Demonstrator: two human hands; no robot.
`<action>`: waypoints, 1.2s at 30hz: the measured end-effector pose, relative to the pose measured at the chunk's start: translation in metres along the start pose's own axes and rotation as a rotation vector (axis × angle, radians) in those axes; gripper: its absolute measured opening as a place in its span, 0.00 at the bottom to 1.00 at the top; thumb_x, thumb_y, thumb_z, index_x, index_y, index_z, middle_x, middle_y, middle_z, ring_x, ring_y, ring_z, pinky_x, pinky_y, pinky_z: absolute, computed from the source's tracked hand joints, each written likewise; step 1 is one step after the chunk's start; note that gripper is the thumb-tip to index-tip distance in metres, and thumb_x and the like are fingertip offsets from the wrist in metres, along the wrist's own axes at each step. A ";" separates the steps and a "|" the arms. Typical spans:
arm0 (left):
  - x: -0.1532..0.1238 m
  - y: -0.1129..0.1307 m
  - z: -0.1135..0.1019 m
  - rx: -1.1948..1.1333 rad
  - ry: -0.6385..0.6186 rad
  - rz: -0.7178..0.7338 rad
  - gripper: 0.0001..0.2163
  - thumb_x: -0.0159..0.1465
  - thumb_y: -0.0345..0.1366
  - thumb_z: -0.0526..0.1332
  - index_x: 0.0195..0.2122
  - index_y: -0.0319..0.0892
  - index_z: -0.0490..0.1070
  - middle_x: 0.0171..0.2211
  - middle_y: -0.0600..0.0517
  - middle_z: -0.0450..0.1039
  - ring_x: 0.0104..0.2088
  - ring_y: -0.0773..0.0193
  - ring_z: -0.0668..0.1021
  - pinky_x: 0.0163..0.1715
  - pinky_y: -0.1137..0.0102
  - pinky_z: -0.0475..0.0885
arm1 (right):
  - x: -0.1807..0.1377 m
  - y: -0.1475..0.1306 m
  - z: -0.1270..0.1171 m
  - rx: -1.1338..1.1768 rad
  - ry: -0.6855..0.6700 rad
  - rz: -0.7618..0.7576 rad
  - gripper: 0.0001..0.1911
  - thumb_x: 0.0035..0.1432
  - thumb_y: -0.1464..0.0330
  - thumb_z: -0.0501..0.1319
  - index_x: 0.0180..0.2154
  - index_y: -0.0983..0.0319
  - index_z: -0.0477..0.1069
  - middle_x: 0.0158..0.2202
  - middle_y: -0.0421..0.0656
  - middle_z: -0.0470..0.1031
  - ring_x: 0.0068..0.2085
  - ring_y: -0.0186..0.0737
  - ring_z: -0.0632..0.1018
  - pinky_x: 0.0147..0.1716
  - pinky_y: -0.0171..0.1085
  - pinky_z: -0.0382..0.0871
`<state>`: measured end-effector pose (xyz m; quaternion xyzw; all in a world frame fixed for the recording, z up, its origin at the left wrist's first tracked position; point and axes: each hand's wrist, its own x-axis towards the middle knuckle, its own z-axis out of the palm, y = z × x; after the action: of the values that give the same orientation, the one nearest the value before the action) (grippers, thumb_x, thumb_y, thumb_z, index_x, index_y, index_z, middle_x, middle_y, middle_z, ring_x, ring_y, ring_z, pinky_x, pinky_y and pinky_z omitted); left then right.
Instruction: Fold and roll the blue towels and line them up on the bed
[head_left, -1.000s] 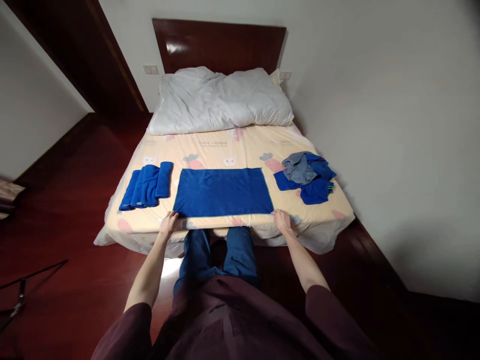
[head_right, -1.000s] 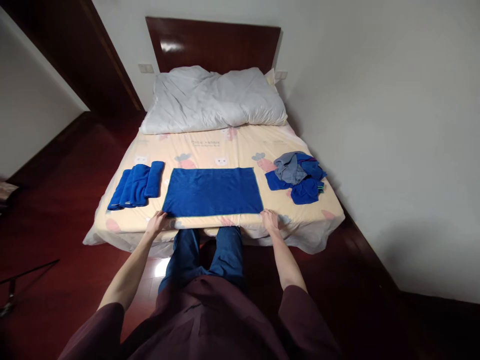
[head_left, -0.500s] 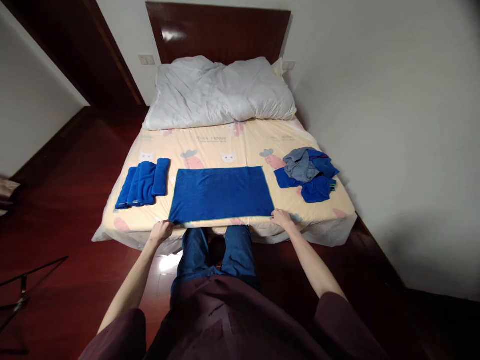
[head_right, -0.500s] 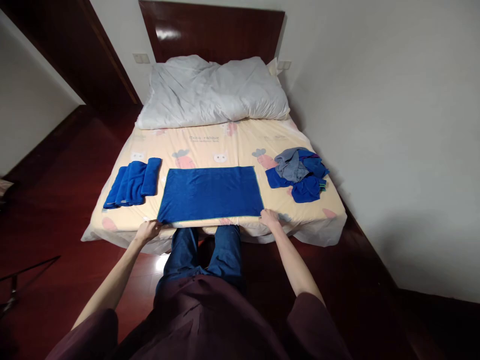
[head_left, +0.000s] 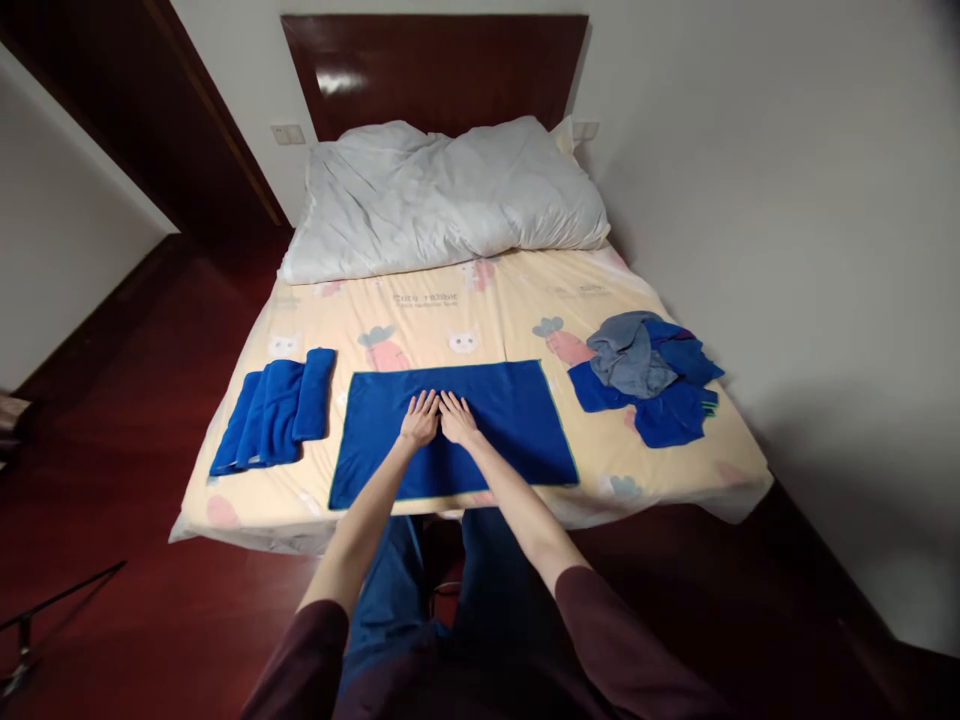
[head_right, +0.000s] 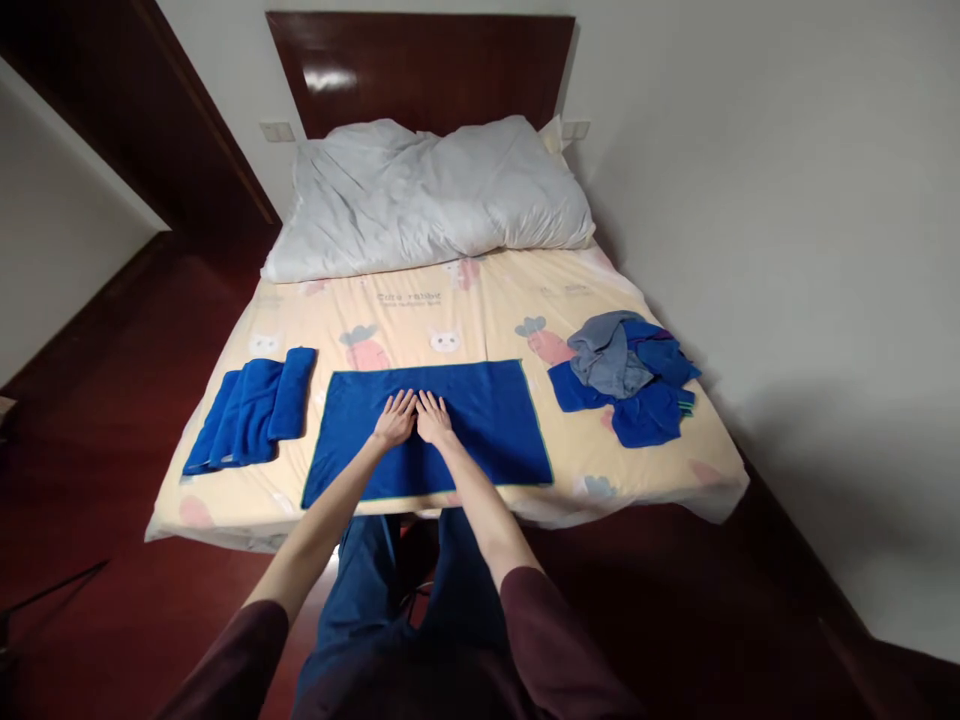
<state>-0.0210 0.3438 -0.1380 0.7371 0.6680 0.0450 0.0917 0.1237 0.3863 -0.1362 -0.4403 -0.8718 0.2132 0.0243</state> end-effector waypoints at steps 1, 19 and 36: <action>0.006 -0.001 0.012 -0.011 0.017 -0.020 0.27 0.72 0.38 0.49 0.72 0.42 0.59 0.74 0.44 0.52 0.74 0.48 0.54 0.73 0.49 0.51 | 0.007 0.000 0.011 0.004 0.001 0.021 0.32 0.70 0.69 0.49 0.73 0.66 0.54 0.77 0.48 0.44 0.76 0.48 0.47 0.74 0.55 0.39; 0.046 -0.087 0.029 -0.041 0.229 -0.246 0.29 0.73 0.48 0.48 0.73 0.44 0.58 0.75 0.45 0.48 0.75 0.46 0.51 0.73 0.46 0.46 | 0.057 0.078 0.015 -0.026 0.212 -0.011 0.34 0.75 0.56 0.43 0.74 0.66 0.50 0.76 0.47 0.46 0.76 0.42 0.49 0.75 0.48 0.37; 0.042 -0.204 0.017 -0.045 0.289 -0.462 0.34 0.72 0.50 0.47 0.74 0.35 0.52 0.76 0.40 0.43 0.76 0.48 0.47 0.74 0.48 0.45 | 0.017 0.276 -0.052 -0.271 0.244 0.404 0.36 0.75 0.58 0.35 0.75 0.70 0.42 0.77 0.48 0.43 0.77 0.39 0.46 0.75 0.46 0.37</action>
<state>-0.2124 0.4030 -0.1973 0.5487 0.8235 0.1425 0.0195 0.3344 0.5619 -0.2000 -0.6271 -0.7774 0.0406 0.0272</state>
